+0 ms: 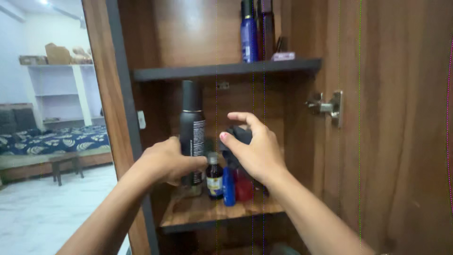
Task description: The person removes several bottles and containers from a wooden cabinet shelf, wipes the shelf with a dark cloth, and then places the items back onto the shelf in a different arrangement.
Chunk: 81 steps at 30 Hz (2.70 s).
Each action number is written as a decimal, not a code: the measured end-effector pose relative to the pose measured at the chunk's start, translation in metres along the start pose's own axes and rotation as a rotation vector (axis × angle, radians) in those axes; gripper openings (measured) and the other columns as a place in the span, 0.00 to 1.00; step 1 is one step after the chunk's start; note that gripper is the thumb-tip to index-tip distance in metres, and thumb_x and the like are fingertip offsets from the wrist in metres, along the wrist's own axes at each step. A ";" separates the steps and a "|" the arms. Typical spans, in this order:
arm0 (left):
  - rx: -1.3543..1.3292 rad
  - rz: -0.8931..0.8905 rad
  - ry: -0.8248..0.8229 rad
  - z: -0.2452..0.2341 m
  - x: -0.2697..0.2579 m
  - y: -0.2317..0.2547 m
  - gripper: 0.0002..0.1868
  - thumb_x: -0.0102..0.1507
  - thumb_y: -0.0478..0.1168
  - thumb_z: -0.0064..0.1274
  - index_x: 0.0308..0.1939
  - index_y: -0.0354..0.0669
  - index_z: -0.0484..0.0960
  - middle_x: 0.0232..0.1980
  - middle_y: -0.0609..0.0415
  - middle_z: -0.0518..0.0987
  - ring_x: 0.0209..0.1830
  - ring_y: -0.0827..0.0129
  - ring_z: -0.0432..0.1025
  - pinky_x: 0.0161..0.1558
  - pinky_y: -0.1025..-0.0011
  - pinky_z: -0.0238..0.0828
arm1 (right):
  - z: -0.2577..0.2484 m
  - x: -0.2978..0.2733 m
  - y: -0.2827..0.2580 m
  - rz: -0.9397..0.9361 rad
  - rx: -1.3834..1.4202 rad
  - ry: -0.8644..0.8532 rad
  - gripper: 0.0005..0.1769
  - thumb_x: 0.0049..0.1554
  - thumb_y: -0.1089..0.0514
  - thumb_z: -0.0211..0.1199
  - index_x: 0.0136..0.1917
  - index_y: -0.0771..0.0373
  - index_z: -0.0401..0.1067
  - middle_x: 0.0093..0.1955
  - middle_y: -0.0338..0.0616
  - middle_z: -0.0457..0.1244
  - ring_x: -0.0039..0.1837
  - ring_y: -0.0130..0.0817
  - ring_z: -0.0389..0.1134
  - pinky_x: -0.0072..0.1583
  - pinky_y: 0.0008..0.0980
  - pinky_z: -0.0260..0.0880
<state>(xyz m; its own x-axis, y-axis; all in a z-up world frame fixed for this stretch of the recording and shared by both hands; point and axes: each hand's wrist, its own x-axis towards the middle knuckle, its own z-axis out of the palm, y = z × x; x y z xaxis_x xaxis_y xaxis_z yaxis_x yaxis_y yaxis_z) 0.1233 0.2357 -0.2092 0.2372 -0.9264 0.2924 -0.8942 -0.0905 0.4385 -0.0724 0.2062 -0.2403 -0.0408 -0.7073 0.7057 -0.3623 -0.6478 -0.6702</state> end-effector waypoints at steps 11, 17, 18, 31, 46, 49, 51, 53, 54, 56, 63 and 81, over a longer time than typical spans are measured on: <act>-0.039 -0.144 -0.143 0.047 0.011 -0.054 0.37 0.48 0.55 0.70 0.54 0.33 0.81 0.44 0.42 0.86 0.35 0.59 0.85 0.36 0.67 0.85 | 0.005 -0.005 0.016 -0.129 0.033 -0.038 0.28 0.50 0.51 0.69 0.64 0.53 0.71 0.46 0.40 0.74 0.51 0.30 0.75 0.56 0.33 0.72; 0.058 -0.072 -0.117 0.074 0.026 -0.064 0.35 0.48 0.57 0.73 0.51 0.38 0.85 0.45 0.44 0.87 0.38 0.63 0.82 0.40 0.70 0.78 | 0.008 -0.008 0.021 -0.088 0.043 -0.077 0.29 0.50 0.51 0.69 0.65 0.53 0.71 0.46 0.42 0.72 0.51 0.33 0.74 0.55 0.34 0.73; 0.091 -0.024 -0.094 0.079 0.028 -0.065 0.35 0.48 0.58 0.74 0.50 0.39 0.86 0.45 0.44 0.86 0.39 0.64 0.80 0.42 0.71 0.75 | 0.008 -0.008 0.022 -0.091 0.031 -0.074 0.29 0.50 0.51 0.69 0.65 0.53 0.71 0.46 0.42 0.72 0.51 0.32 0.75 0.56 0.34 0.73; -0.102 -0.153 -0.042 0.115 0.034 -0.066 0.34 0.55 0.58 0.68 0.50 0.35 0.78 0.38 0.42 0.87 0.29 0.57 0.84 0.34 0.63 0.81 | 0.005 -0.011 0.038 -0.065 -0.015 -0.087 0.29 0.50 0.50 0.69 0.65 0.53 0.71 0.47 0.42 0.72 0.51 0.33 0.75 0.56 0.34 0.73; 0.069 -0.157 0.169 0.096 0.018 -0.048 0.48 0.54 0.64 0.66 0.65 0.36 0.66 0.57 0.38 0.81 0.58 0.44 0.76 0.58 0.53 0.74 | 0.005 -0.012 0.045 -0.094 -0.017 -0.070 0.30 0.50 0.51 0.70 0.65 0.53 0.70 0.45 0.42 0.72 0.50 0.33 0.75 0.56 0.34 0.73; 0.107 -0.054 0.296 0.069 0.005 -0.032 0.52 0.53 0.63 0.66 0.70 0.38 0.61 0.59 0.37 0.78 0.57 0.43 0.76 0.55 0.51 0.75 | 0.002 -0.011 0.042 -0.060 -0.010 -0.066 0.30 0.50 0.52 0.70 0.66 0.53 0.70 0.44 0.43 0.72 0.49 0.33 0.75 0.54 0.35 0.73; 0.121 0.039 0.388 0.049 -0.007 -0.017 0.52 0.51 0.63 0.66 0.70 0.41 0.61 0.61 0.39 0.75 0.56 0.43 0.75 0.52 0.50 0.75 | -0.001 -0.010 0.038 -0.052 -0.004 -0.050 0.30 0.50 0.52 0.69 0.66 0.52 0.70 0.43 0.42 0.72 0.48 0.33 0.75 0.54 0.35 0.73; 0.138 0.066 0.461 0.029 -0.021 0.002 0.42 0.54 0.62 0.63 0.65 0.49 0.69 0.60 0.44 0.77 0.56 0.46 0.75 0.51 0.51 0.74 | -0.005 -0.010 0.034 -0.079 -0.008 -0.015 0.30 0.49 0.52 0.70 0.65 0.52 0.71 0.43 0.41 0.72 0.48 0.31 0.75 0.54 0.34 0.73; 0.147 0.079 0.497 0.019 -0.028 0.011 0.37 0.55 0.62 0.62 0.63 0.53 0.74 0.60 0.47 0.78 0.56 0.47 0.75 0.51 0.51 0.74 | -0.007 -0.010 0.033 -0.075 0.014 -0.005 0.29 0.50 0.52 0.69 0.65 0.51 0.71 0.43 0.40 0.72 0.48 0.31 0.75 0.53 0.34 0.73; 0.037 0.100 0.554 0.000 -0.044 0.031 0.24 0.58 0.59 0.58 0.57 0.61 0.81 0.55 0.53 0.82 0.54 0.50 0.77 0.52 0.53 0.73 | -0.014 -0.008 0.029 -0.072 0.053 0.019 0.29 0.50 0.52 0.69 0.66 0.51 0.71 0.42 0.39 0.73 0.47 0.31 0.75 0.53 0.34 0.73; -0.249 0.273 0.699 -0.024 -0.050 0.100 0.12 0.62 0.54 0.52 0.45 0.65 0.88 0.45 0.59 0.87 0.47 0.57 0.80 0.49 0.56 0.75 | -0.043 0.010 0.018 -0.014 0.217 0.255 0.31 0.50 0.52 0.70 0.67 0.52 0.70 0.48 0.40 0.72 0.51 0.29 0.74 0.55 0.32 0.74; -0.123 0.515 0.557 -0.040 0.120 0.219 0.35 0.66 0.67 0.46 0.63 0.43 0.75 0.53 0.33 0.81 0.57 0.40 0.75 0.58 0.49 0.70 | -0.083 0.030 0.004 0.213 0.557 0.283 0.36 0.52 0.53 0.69 0.72 0.50 0.64 0.53 0.38 0.70 0.48 0.24 0.71 0.46 0.29 0.76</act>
<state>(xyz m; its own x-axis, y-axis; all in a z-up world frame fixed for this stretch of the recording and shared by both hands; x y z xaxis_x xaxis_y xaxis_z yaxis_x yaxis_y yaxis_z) -0.0285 0.1197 -0.0441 -0.0126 -0.5167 0.8561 -0.9026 0.3744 0.2127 -0.1525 0.2058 -0.2030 -0.3291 -0.7838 0.5266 0.2135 -0.6050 -0.7671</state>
